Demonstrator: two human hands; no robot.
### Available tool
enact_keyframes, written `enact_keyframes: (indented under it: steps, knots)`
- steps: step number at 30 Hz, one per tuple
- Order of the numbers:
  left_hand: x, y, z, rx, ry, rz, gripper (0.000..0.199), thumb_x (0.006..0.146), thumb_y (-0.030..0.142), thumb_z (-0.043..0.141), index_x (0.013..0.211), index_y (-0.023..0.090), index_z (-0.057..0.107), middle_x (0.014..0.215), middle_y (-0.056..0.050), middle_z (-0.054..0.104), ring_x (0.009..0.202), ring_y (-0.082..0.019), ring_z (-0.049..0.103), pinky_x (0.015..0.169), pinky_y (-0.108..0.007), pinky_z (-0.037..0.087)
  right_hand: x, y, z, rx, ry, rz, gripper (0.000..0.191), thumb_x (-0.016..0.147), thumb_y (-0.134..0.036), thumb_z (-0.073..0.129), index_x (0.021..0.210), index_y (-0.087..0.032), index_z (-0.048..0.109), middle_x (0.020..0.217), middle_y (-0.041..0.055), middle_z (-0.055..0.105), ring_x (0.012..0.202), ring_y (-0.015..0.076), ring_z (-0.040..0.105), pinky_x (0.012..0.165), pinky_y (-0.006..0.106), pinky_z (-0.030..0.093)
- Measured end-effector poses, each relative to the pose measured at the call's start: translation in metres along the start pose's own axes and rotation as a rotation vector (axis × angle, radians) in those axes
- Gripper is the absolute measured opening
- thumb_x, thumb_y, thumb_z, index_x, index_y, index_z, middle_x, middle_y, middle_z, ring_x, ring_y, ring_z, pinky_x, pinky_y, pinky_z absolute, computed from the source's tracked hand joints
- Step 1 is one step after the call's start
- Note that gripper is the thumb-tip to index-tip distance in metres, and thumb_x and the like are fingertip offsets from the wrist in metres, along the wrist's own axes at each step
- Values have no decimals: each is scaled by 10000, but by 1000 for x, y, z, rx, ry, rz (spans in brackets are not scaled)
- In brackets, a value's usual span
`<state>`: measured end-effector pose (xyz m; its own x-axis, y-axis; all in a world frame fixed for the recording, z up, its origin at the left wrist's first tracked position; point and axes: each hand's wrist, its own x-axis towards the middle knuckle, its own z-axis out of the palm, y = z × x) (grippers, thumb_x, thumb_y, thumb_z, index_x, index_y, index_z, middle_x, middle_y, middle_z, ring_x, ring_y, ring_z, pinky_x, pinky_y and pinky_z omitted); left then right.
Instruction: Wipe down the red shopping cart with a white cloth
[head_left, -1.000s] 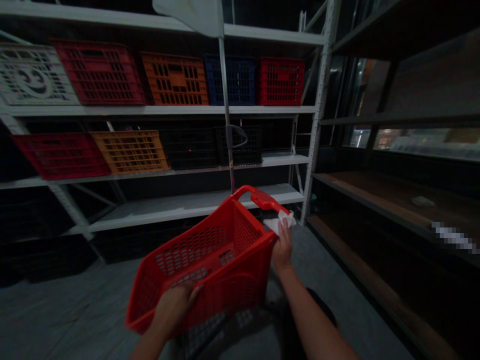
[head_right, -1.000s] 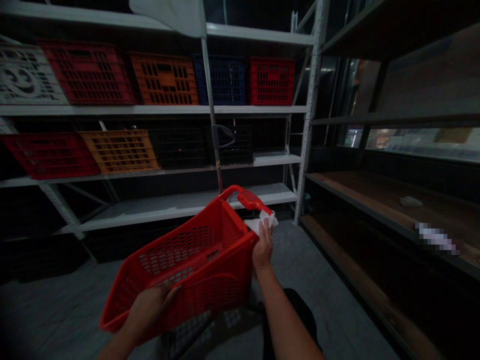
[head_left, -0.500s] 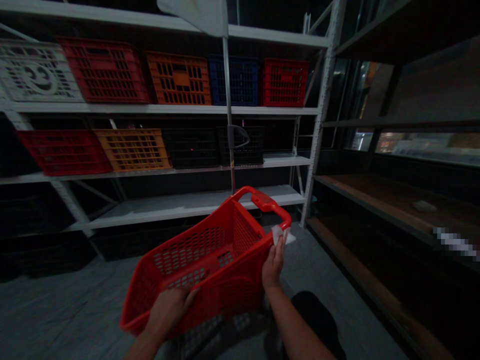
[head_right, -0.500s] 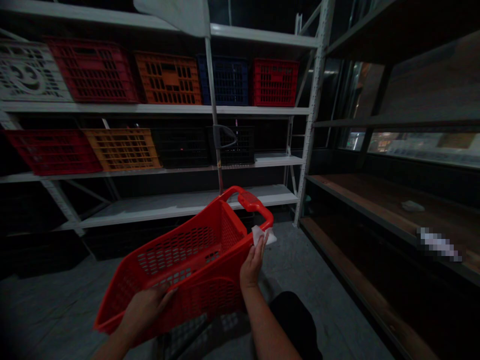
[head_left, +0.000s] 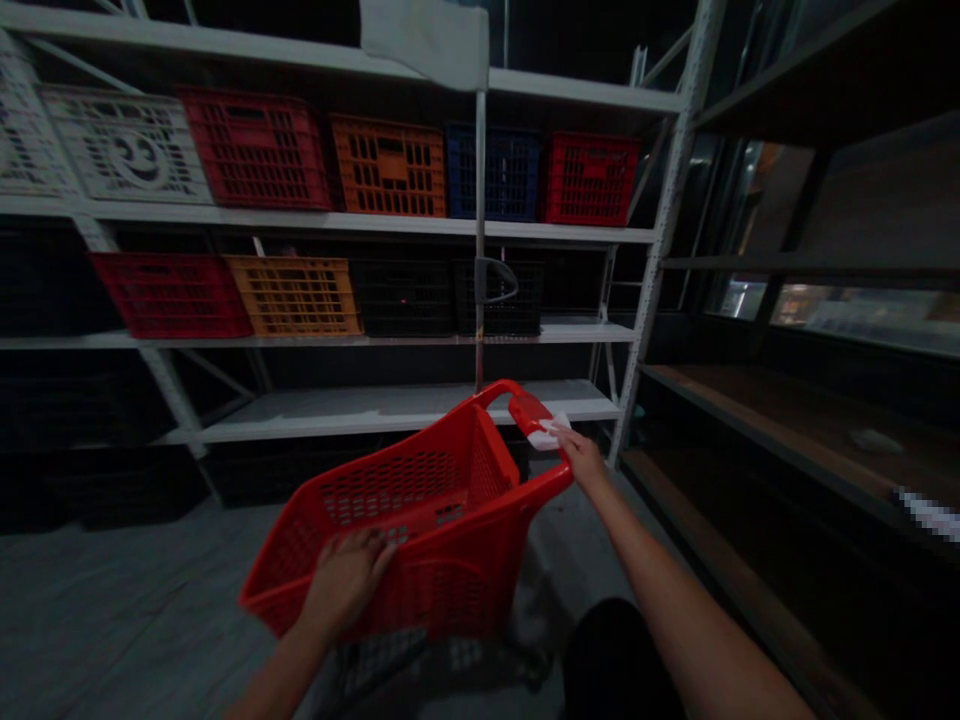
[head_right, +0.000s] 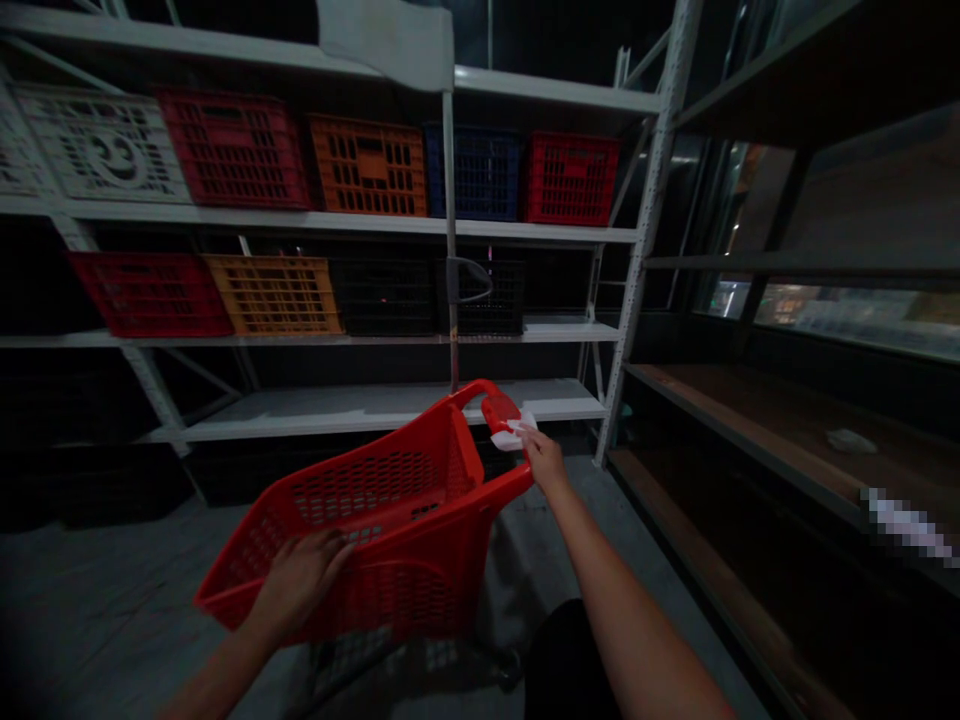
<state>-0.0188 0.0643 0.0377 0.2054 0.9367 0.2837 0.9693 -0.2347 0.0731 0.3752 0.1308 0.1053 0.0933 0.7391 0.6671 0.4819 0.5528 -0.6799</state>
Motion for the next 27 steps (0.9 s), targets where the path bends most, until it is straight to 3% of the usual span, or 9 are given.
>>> enact_keyframes:
  steps: [4,7,9,12,15,18,22,24,27]
  knots:
    - [14,66,-1,-93,214,87,412,869,443,316,1076,207,583,1193,-86,571,1108,-222,491,985,-413,296,-35,-23,27,-71,138,-200,296,854,-243,381,861,-178,670,931,86,672,943,196,591,934,390,407]
    - [21,109,-6,-227,305,104,395,881,402,306,1116,201,553,1179,-72,582,1098,-207,490,972,-402,303,-65,-42,42,-53,87,-341,291,870,-217,356,841,-182,644,865,63,664,907,186,588,941,421,395]
    - [21,119,-10,-292,339,26,395,892,379,271,1035,198,592,1074,-68,636,1026,-210,528,941,-417,310,-81,-52,47,-59,12,-398,300,877,-230,342,865,-194,640,892,57,663,921,187,589,954,441,383]
    - [16,107,-13,-342,351,-29,442,897,361,227,851,189,631,875,-60,677,884,-199,565,888,-394,331,-89,-61,45,-102,-177,-498,311,884,-268,341,1017,-210,616,1032,54,646,1021,189,565,989,452,356]
    - [8,83,-12,-375,367,-14,446,889,351,230,713,198,609,747,-39,656,791,-172,556,863,-352,345,-65,-57,35,-141,-369,-569,363,900,-301,324,1179,-212,537,1183,50,586,1153,182,485,1033,449,304]
    - [4,66,-7,-377,426,-33,436,879,308,219,619,201,553,664,-35,611,727,-162,528,826,-327,363,-16,-40,27,-203,-475,-472,408,913,-322,301,1259,-194,475,1302,63,489,1243,171,388,1055,412,274]
    - [6,54,1,-310,484,0,395,856,239,208,605,204,511,671,-59,597,724,-179,516,800,-340,371,40,-21,32,-348,-532,-256,447,903,-356,323,1263,-140,477,1341,103,437,1261,192,365,1055,393,269]
    - [8,50,3,-267,483,44,363,838,221,225,619,202,514,686,-74,599,736,-192,517,796,-352,370,44,-25,36,-380,-544,-230,437,906,-353,322,1250,-144,491,1326,99,456,1256,193,373,1054,398,267]
    - [9,47,4,-253,481,55,347,831,205,231,625,199,510,661,-76,581,725,-196,510,777,-352,374,18,-48,38,-308,-567,-375,403,914,-340,318,1235,-188,508,1296,69,495,1241,181,393,1053,404,263]
